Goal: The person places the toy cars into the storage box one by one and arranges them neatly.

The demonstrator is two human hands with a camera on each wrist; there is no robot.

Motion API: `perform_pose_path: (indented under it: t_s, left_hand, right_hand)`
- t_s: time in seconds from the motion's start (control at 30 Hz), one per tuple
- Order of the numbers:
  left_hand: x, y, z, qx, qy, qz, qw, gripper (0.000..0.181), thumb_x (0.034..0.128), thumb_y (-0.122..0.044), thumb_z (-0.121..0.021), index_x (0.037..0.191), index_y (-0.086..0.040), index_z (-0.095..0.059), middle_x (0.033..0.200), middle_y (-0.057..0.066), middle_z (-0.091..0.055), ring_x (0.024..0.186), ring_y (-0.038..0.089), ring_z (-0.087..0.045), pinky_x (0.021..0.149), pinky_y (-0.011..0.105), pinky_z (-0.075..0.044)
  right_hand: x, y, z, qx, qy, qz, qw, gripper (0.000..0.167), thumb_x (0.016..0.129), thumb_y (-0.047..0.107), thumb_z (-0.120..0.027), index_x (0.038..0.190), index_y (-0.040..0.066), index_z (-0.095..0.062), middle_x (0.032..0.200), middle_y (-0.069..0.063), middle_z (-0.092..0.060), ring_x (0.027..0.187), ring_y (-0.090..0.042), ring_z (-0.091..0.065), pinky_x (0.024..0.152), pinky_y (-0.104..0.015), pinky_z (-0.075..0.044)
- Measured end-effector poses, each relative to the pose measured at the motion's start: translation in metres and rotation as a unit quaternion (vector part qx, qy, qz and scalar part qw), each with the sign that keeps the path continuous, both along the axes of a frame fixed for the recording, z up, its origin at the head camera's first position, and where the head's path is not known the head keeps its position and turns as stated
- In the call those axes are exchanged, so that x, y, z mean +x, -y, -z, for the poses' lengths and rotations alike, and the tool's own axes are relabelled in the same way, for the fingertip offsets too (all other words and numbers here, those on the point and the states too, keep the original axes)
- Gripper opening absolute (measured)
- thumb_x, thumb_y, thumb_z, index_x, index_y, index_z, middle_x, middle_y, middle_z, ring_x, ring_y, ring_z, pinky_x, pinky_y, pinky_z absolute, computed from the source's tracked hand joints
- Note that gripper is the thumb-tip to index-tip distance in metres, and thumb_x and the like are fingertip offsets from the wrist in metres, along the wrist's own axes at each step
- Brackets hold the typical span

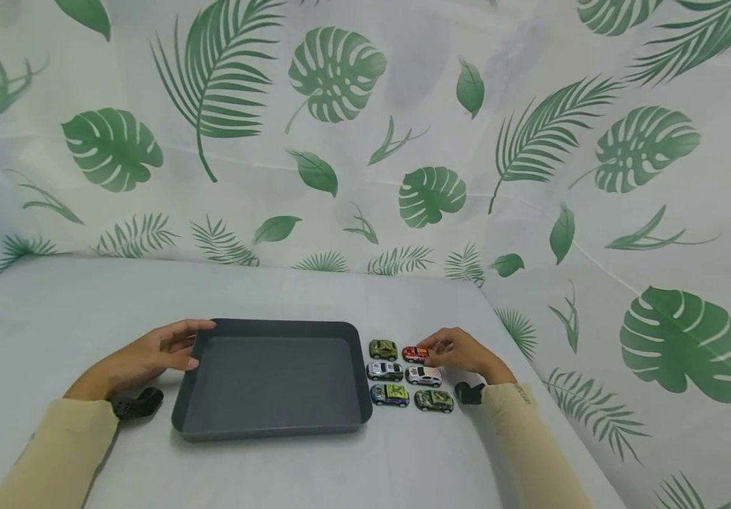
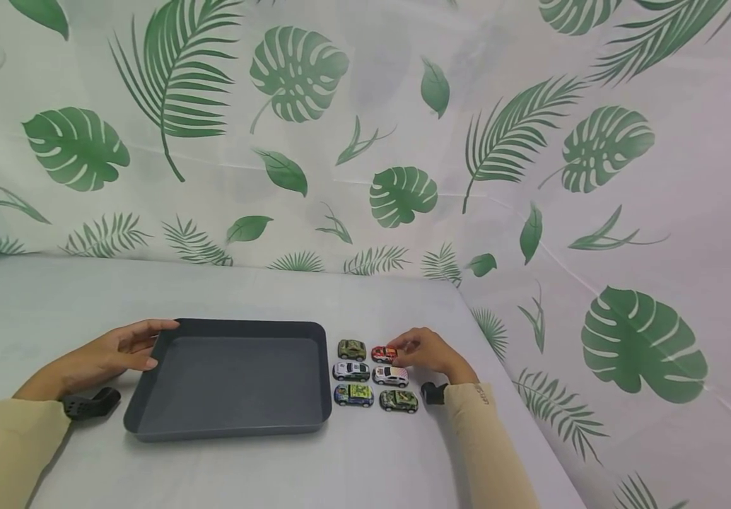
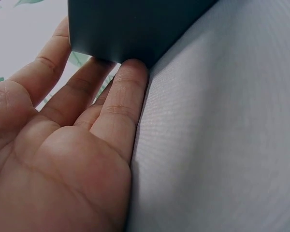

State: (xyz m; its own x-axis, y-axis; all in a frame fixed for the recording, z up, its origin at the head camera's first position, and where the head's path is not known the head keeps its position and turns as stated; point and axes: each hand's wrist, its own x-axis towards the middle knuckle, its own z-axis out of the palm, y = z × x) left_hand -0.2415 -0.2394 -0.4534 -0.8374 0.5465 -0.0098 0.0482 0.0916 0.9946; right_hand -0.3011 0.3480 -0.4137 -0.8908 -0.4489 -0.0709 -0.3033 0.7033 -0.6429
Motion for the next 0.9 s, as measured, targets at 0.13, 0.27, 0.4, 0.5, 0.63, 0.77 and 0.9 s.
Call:
perform_pose_path:
  t_s: [0.13,0.27,0.4,0.5,0.63,0.77,0.9]
  left_hand:
    - [0.0,-0.002,-0.001,-0.001,0.003,-0.002,1.0,0.075,0.1026,-0.006,-0.068,0.165,0.009,-0.028,0.171,0.037,-0.019,0.157,0.063,-0.012,0.101,0.021,-0.053]
    - [0.0,-0.002,-0.002,0.0,0.006,-0.005,1.0,0.075,0.1022,-0.006,-0.068,0.165,0.008,-0.029,0.171,0.036,-0.021,0.158,0.062,-0.013,0.101,0.022,-0.053]
    - [0.0,-0.002,-0.001,-0.001,0.007,-0.007,0.9999,0.075,0.1021,-0.007,-0.068,0.165,0.007,-0.029,0.171,0.035,-0.023,0.158,0.061,-0.015,0.101,0.023,-0.053]
    - [0.0,-0.001,-0.001,-0.003,0.008,-0.008,0.9999,0.076,0.1018,-0.007,-0.069,0.165,0.007,-0.029,0.171,0.035,-0.022,0.158,0.061,-0.015,0.101,0.022,-0.053]
    - [0.0,-0.002,-0.001,-0.003,0.007,-0.011,0.9999,0.078,0.1009,-0.007,-0.07,0.165,0.008,-0.028,0.172,0.035,-0.02,0.158,0.061,-0.013,0.101,0.019,-0.051]
    - [0.0,-0.002,0.0,0.001,0.005,-0.011,0.9999,0.078,0.1004,-0.005,-0.07,0.164,0.01,-0.028,0.172,0.036,-0.019,0.158,0.061,-0.011,0.101,0.018,-0.051]
    - [0.0,-0.001,0.0,0.002,0.001,-0.01,0.9999,0.077,0.1004,-0.005,-0.07,0.164,0.01,-0.029,0.172,0.036,-0.019,0.158,0.062,-0.01,0.101,0.018,-0.051]
  right_hand:
    - [0.003,0.0,-0.002,0.005,-0.005,0.001,1.0,0.031,0.091,0.005,-0.084,0.12,-0.006,-0.078,0.111,-0.014,-0.074,0.088,-0.019,-0.057,0.077,-0.038,-0.05]
    - [0.007,0.002,-0.007,0.01,-0.009,0.003,0.9999,0.032,0.091,0.006,-0.085,0.12,-0.006,-0.078,0.113,-0.016,-0.075,0.089,-0.019,-0.06,0.077,-0.038,-0.052]
    - [0.007,0.002,-0.008,0.012,-0.009,0.007,0.9999,0.032,0.092,0.008,-0.084,0.12,-0.006,-0.078,0.114,-0.017,-0.076,0.091,-0.019,-0.063,0.079,-0.037,-0.053]
    - [0.005,0.002,-0.008,0.014,-0.011,0.013,0.9998,0.031,0.093,0.009,-0.083,0.12,-0.005,-0.079,0.114,-0.016,-0.077,0.092,-0.019,-0.063,0.079,-0.036,-0.053]
    - [0.003,0.001,-0.008,0.008,-0.013,0.014,0.9998,0.031,0.094,0.008,-0.082,0.122,-0.004,-0.079,0.115,-0.016,-0.077,0.095,-0.019,-0.066,0.082,-0.036,-0.055]
    - [0.003,0.001,-0.009,-0.006,-0.014,0.008,0.9999,0.031,0.095,0.007,-0.081,0.123,-0.005,-0.077,0.116,-0.017,-0.077,0.097,-0.021,-0.068,0.086,-0.04,-0.057]
    - [0.004,0.003,-0.011,-0.012,-0.016,0.004,0.9998,0.031,0.095,0.007,-0.08,0.124,-0.005,-0.077,0.116,-0.016,-0.076,0.097,-0.021,-0.066,0.087,-0.04,-0.057]
